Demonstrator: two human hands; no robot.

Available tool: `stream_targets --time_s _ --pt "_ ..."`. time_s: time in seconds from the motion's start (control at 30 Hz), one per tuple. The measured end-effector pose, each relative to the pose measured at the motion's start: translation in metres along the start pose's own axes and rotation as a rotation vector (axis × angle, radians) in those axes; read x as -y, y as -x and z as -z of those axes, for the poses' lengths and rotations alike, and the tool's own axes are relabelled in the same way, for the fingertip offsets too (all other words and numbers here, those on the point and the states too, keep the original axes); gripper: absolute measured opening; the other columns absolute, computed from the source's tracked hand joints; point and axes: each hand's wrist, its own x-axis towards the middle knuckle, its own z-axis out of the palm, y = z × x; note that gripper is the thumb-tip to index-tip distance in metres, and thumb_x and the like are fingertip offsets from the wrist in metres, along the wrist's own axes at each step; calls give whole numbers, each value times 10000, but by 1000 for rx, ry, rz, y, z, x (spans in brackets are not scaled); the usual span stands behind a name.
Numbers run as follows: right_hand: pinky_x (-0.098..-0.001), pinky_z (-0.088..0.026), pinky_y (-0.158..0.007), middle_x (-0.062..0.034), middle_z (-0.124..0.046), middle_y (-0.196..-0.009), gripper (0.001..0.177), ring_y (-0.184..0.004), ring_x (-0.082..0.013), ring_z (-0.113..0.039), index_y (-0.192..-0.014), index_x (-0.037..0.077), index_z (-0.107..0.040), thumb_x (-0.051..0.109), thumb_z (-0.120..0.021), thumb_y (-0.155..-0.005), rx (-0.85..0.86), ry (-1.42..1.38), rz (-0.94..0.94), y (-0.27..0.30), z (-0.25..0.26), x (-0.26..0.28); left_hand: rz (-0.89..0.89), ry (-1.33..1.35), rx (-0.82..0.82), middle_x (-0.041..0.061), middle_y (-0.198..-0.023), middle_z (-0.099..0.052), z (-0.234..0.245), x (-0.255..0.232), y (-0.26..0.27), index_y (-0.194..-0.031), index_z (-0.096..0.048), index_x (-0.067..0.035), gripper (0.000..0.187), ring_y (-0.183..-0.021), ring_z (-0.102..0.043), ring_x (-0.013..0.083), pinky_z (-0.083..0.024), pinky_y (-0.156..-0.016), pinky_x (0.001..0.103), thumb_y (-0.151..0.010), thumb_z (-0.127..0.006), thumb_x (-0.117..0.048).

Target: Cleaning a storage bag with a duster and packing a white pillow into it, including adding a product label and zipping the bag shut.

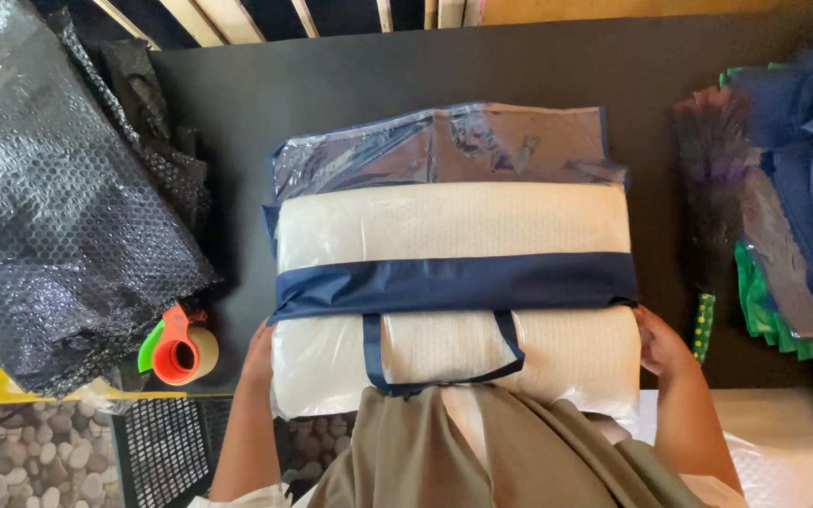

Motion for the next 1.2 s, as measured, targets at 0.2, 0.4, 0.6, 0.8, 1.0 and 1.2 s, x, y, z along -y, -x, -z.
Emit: stream_targets --time_s 0.2,0.4,0.6,0.8,1.0,1.2 --pt "-499 -494 -911 -100 -657 -1255 516 -1123 -311 -648 -1347 222 -583 279 -679 -843 295 -68 -120 114 -46 20 28 128 197 95 -1541 -401 23 24 56 -1496 -308 -176 920 -1379 -450 298 -395 -1116 535 -785 -840 -415" --pt "-501 -333 -1165 -21 -301 -1649 1521 -1466 -217 -367 -1636 215 -149 -97 -905 -354 202 342 -303 168 -87 53 42 274 389 106 -1628 -325 28 24 101 -1588 -223 -166 1134 -1423 -414 320 -391 -1116 560 -732 -913 -443" --pt "-410 -427 -1052 -119 -648 -1360 1046 -1245 -230 -580 -1426 96 -501 -41 -914 -474 -184 869 57 126 -96 37 181 -429 -94 176 -1287 -624 -46 -28 89 -1418 -422 -97 892 -1171 -644 310 -543 -938 434 -642 -785 154" --pt "-293 -465 -783 -52 -620 -841 510 -903 -253 -681 -1033 212 -681 196 -906 -576 -590 823 405 76 -101 24 -280 -326 -546 82 -933 -744 -97 -8 50 -1027 -735 -126 504 -953 -726 253 -568 -850 472 -591 -781 122" --pt "-349 -495 -608 -56 -582 -613 135 -664 -205 -673 -784 172 -729 271 -818 -769 -831 759 444 19 -125 19 -517 -308 -862 -15 -504 -501 -91 17 -28 -612 -514 -177 421 -529 -472 16 -357 -598 149 -630 -896 -2" --pt "-596 -427 -1011 -366 -519 -1229 636 -1238 -481 -513 -1320 -103 -405 130 -792 -873 -356 607 431 85 -155 70 -355 -668 -545 138 -771 -586 -79 -20 20 -883 -600 -121 211 -797 -581 237 -354 -765 291 -843 -763 -248"
